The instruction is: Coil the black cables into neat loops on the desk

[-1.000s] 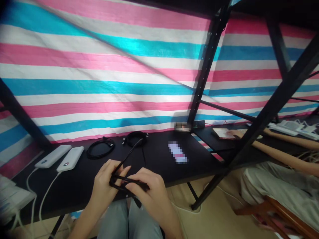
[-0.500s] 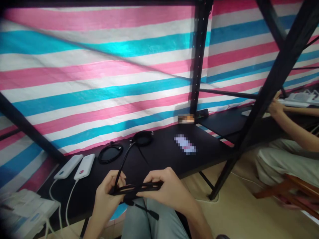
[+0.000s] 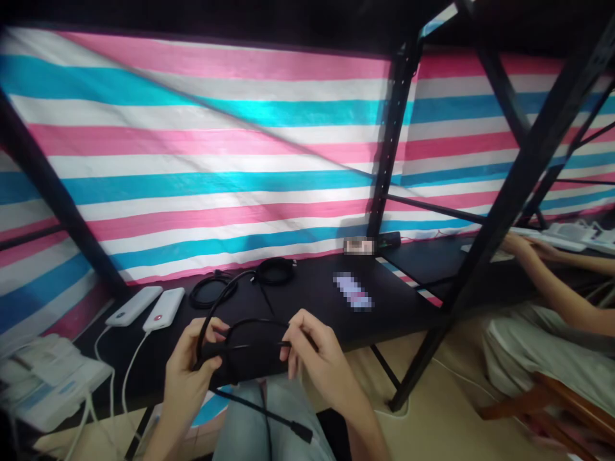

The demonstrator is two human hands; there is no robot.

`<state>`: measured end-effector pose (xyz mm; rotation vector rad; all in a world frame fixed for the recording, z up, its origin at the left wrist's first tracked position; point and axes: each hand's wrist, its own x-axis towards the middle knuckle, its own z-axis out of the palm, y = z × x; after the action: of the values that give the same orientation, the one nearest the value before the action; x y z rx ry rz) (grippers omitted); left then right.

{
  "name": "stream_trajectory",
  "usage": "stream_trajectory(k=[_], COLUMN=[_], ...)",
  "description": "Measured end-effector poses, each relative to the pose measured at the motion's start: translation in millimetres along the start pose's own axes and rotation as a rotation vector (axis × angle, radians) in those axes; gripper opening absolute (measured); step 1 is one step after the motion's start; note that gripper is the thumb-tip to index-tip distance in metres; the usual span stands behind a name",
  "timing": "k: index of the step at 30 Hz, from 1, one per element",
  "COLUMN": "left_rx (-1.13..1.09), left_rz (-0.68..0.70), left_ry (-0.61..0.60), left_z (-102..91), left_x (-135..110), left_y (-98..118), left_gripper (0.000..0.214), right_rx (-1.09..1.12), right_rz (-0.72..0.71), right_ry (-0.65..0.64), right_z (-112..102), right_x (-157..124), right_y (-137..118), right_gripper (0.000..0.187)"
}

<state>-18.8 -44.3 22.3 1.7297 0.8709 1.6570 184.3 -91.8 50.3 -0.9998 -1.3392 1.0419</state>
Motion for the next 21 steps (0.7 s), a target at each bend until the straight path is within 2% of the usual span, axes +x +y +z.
stream_trajectory(k=[2,5,8,11,14,16,19,21], left_rx=[0.014,0.041,0.103,0.098,0.040,0.024,0.002,0.003], left_rz=[0.006,0.001,-0.076,-0.201,-0.308,-0.327,-0.316,-0.286], left_ry=[0.026,0.111,0.247,0.372,0.504,0.609,0.759,0.774], left_z=[-0.1,1.1,-1.9,-9.8,-16.6,-17.3,-11.5,-5.1], left_x=[-2.7,-7.2,-8.9,-5.6,0.2,2.6,2.0,0.2], left_y=[-1.7,-6.4,-15.8,-28.5,-38.6,-41.9,-44.0,-46.0], left_gripper=[0.012,0.007,0.006,0.016,0.026,0.028,0.031,0.036], right_rx=[0.096,0.249,0.386,0.488,0.454,0.456,0.561,0.606], right_rz=[0.028,0.066,0.026,-0.041,-0.135,-0.165,-0.113,-0.065], right_ry=[0.097,0.334,0.595,0.794,0.893,0.955,1.006,0.956], right_z=[0.5,-6.1,-26.7,-56.8,-82.5,-91.4,-92.2,-88.5], right_x=[4.6,11.7,14.5,11.8,7.4,6.2,8.1,11.0], right_y=[1.8,6.9,14.6,22.8,29.3,31.2,29.6,27.3], right_gripper=[0.037,0.039,0.040,0.037,0.031,0.029,0.029,0.030])
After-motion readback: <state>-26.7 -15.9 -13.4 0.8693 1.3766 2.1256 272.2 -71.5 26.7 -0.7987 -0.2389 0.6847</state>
